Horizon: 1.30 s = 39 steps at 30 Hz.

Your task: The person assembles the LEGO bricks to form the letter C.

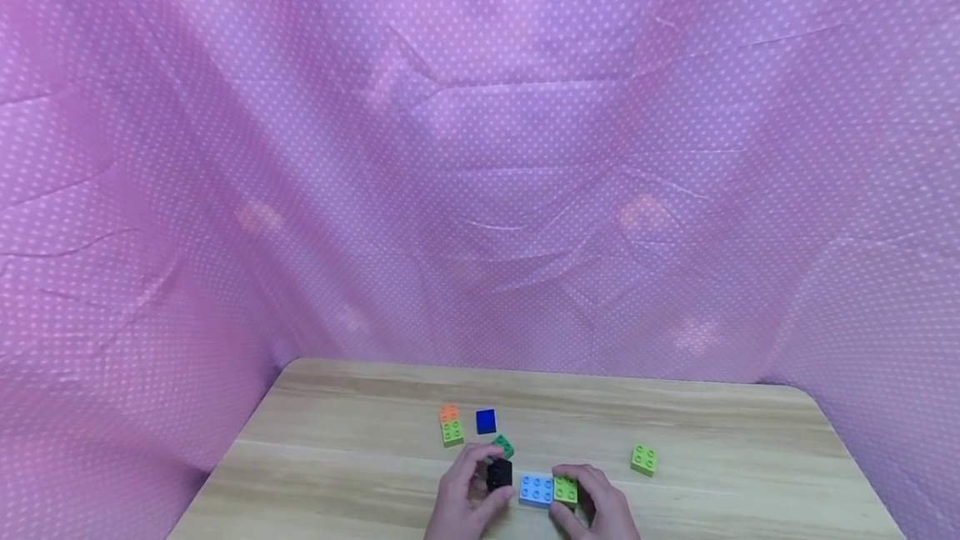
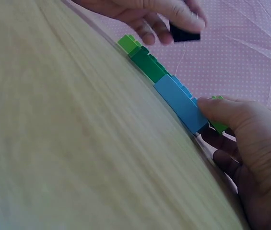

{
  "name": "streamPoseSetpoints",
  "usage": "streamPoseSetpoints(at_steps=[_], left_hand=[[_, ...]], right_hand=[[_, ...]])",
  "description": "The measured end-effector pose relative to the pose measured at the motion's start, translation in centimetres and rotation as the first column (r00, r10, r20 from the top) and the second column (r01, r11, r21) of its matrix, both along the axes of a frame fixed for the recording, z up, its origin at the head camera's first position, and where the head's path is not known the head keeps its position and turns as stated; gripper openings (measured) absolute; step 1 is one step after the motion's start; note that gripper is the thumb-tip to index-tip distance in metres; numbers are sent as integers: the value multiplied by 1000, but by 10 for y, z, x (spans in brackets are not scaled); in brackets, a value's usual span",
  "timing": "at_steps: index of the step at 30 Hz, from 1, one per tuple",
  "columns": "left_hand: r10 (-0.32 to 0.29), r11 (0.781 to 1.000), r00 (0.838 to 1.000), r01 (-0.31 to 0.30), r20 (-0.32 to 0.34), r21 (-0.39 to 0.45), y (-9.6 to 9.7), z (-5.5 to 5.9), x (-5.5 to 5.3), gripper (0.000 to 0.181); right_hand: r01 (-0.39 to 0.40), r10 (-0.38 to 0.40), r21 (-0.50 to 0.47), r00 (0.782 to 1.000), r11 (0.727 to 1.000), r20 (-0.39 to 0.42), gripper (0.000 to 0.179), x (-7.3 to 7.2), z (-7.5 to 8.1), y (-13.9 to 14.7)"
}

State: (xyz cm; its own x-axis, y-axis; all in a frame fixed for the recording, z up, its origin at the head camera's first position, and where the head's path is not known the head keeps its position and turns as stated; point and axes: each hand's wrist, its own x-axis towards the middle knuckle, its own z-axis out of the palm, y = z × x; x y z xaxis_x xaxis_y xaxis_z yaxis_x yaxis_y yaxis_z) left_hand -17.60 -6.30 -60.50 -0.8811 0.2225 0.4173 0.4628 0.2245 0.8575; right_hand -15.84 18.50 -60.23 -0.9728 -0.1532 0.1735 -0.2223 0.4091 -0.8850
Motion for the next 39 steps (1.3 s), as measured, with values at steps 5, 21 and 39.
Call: streamPoseSetpoints(at_steps=[5, 21, 39], left_hand=[[-38, 997, 998, 41, 46, -61, 0, -2, -2, 39], [-73, 966, 981, 114, 179, -232, 0, -1, -5, 38], [-159, 952, 986, 168, 54, -258, 8, -4, -6, 35]], right_hand=[[5, -5, 2, 999, 1000, 32, 40, 0, 3, 0], [-105, 106, 14, 987, 994, -119, 39, -2, -8, 4], [-189, 184, -42, 977, 981, -103, 37, -3, -6, 2]])
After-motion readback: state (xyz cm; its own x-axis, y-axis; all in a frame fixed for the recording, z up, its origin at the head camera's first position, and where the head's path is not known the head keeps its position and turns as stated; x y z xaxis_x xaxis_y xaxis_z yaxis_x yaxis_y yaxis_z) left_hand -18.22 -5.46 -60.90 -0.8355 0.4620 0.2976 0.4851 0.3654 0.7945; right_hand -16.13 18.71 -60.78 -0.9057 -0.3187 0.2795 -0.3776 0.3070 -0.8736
